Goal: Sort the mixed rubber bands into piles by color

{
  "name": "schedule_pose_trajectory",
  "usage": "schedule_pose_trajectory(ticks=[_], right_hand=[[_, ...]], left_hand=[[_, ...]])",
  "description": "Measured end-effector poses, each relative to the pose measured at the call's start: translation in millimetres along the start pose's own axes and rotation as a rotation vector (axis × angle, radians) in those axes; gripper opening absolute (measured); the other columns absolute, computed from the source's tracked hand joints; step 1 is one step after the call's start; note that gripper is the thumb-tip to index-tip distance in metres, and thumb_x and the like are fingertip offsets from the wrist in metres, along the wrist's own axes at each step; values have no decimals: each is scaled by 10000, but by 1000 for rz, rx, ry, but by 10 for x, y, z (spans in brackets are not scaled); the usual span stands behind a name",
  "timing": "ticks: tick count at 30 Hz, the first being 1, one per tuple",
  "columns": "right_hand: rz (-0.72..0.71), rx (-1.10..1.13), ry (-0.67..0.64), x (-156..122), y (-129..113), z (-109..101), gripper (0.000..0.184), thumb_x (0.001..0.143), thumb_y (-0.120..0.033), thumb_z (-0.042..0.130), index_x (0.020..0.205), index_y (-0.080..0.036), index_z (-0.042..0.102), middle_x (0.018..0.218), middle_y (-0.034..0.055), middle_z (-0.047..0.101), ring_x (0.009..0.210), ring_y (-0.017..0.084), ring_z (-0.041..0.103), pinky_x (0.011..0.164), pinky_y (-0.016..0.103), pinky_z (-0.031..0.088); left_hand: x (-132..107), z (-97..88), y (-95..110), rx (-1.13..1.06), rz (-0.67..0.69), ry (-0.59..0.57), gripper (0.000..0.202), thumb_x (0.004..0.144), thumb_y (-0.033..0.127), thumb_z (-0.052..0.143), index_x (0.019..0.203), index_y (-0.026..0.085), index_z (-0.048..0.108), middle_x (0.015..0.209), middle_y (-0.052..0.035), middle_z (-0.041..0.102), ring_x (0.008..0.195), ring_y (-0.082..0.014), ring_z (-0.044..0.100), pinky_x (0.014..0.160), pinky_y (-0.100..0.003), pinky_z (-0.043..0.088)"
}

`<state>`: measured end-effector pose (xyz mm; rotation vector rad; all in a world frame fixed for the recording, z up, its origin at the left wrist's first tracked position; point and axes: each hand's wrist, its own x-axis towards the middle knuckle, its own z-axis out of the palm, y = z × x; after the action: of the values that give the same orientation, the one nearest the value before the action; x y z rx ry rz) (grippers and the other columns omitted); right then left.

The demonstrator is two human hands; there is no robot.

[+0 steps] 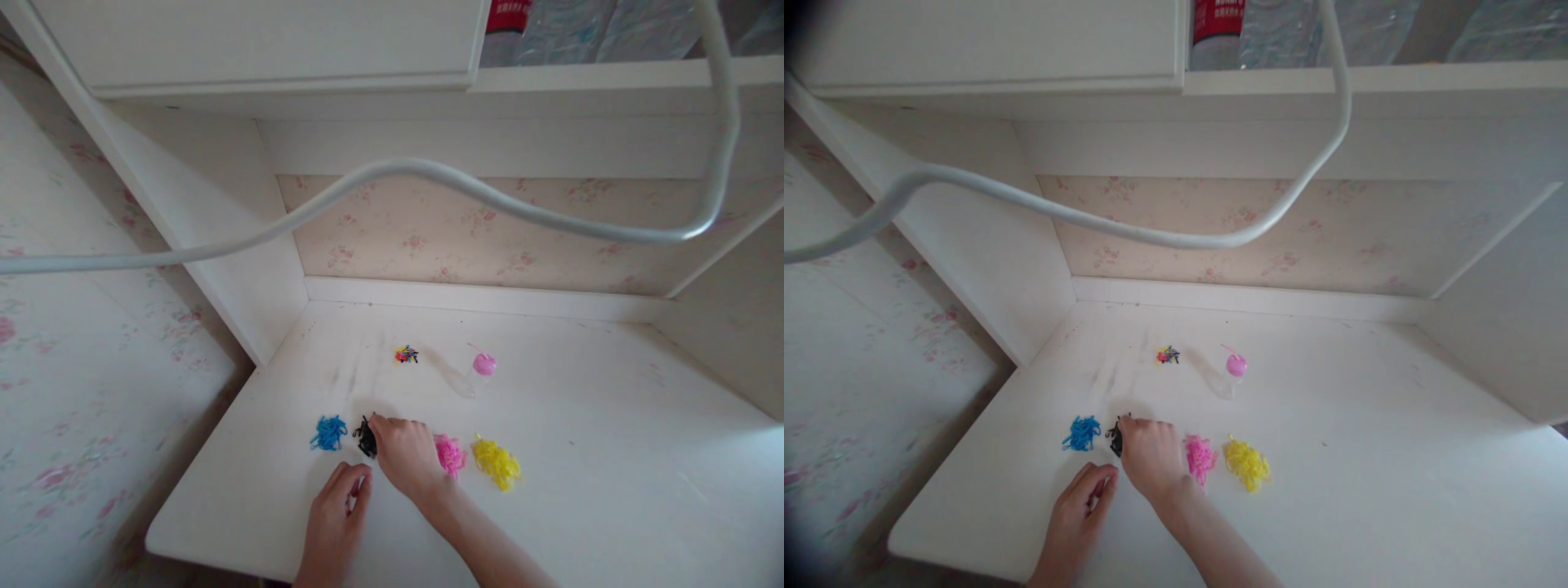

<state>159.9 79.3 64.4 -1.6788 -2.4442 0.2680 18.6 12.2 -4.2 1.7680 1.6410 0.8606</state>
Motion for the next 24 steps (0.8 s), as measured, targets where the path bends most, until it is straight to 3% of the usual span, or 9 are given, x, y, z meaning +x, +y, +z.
schedule_pose_trajectory(ticks=[10, 17, 20, 24], right_hand=[[47, 100, 148, -191, 29, -23, 205, 975, -297, 362, 970, -260, 563, 799, -20, 706, 649, 142, 660, 488, 198, 295], [18, 272, 225, -389, -5, 34, 227, 972, -271, 368, 945, -244, 592, 771, -19, 700, 681, 109, 661, 555, 156, 372], [-13, 384, 327, -646, 84, 156, 272, 977, -273, 333, 891, -225, 586, 718, -15, 680, 619, 93, 644, 568, 145, 406], [37, 470, 440, -1207, 422, 464, 270, 970, -325, 339, 900, -225, 581, 713, -10, 682, 547, 91, 636, 545, 153, 440]], left_hand=[[-37, -5, 18, 34, 16, 10, 284, 920, 386, 410, 959, 226, 641, 730, 4, 569, 645, -120, 545, 609, -216, 430], [-43, 6, 39, 7, -22, 27, 302, 910, 401, 416, 974, 208, 639, 749, -2, 593, 626, -122, 540, 604, -230, 436], [85, -98, 44, -21, -78, 26, 317, 895, 428, 428, 959, 202, 642, 797, -14, 638, 652, -130, 566, 621, -236, 455], [533, -296, 182, 62, -34, 21, 312, 877, 438, 448, 924, 202, 647, 876, -31, 676, 752, -150, 606, 700, -252, 466]])
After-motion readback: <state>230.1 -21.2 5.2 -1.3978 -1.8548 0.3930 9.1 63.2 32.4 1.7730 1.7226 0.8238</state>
